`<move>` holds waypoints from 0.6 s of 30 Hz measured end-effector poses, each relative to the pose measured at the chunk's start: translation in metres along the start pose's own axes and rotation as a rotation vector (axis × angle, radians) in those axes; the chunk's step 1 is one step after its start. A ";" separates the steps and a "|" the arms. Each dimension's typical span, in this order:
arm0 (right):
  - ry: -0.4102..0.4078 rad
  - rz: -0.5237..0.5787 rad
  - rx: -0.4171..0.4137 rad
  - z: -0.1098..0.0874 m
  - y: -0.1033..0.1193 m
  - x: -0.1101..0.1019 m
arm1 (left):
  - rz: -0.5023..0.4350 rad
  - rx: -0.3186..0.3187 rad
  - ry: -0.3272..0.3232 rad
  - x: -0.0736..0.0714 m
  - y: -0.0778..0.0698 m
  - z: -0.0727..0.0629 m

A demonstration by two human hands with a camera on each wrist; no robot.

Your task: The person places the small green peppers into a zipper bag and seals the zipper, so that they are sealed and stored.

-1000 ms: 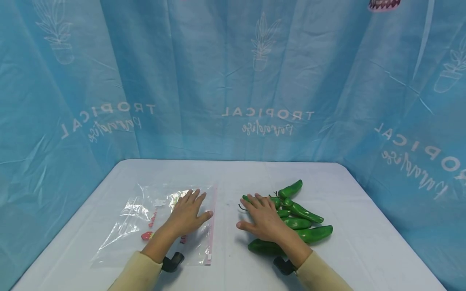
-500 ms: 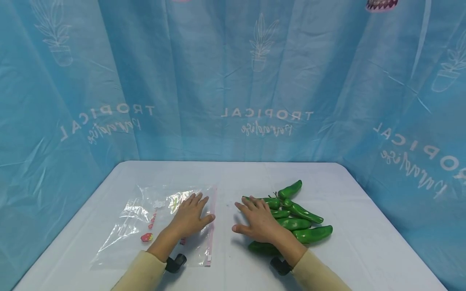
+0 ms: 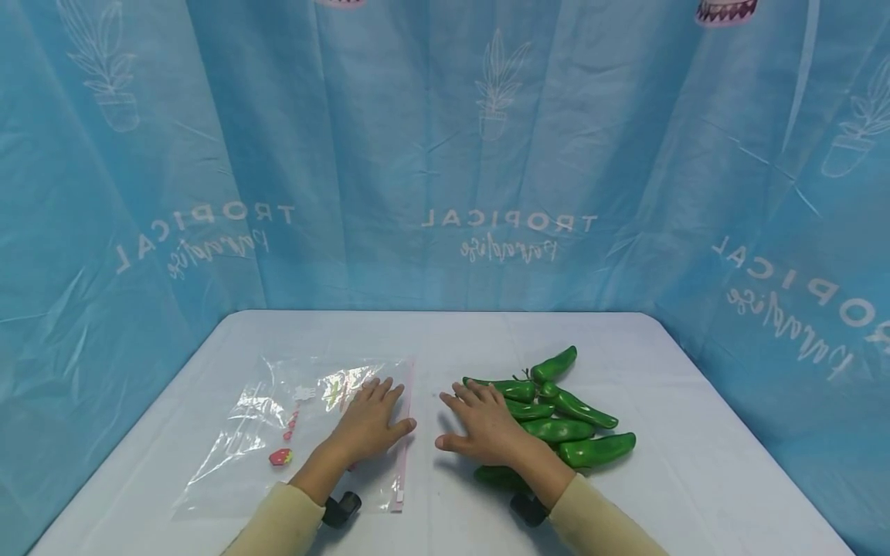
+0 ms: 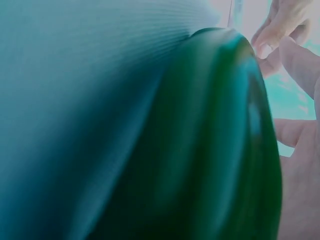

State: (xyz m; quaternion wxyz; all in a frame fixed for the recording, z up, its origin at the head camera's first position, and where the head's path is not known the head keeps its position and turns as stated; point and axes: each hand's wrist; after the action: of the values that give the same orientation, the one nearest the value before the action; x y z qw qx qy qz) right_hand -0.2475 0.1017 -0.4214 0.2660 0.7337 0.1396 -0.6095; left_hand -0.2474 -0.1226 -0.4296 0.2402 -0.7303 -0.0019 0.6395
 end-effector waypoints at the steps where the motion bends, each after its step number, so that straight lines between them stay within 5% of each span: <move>1: 0.002 -0.004 0.000 0.000 0.000 0.000 | 0.002 -0.001 0.000 0.000 0.000 0.000; 18: 0.027 -0.019 -0.017 0.006 0.001 0.005 | 0.024 -0.021 0.023 0.004 -0.004 0.004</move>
State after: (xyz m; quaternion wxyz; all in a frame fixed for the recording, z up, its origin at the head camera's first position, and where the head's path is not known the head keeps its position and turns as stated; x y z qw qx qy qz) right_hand -0.2510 0.0971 -0.4269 0.2645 0.7383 0.1552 -0.6007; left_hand -0.2492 -0.1166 -0.4317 0.2251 -0.7399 0.0027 0.6340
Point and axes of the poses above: each hand's wrist, its own z-axis towards the middle knuckle, its own x-axis out of the palm, y = z × x, and after that the axes turned 11 degrees about y, right-handed
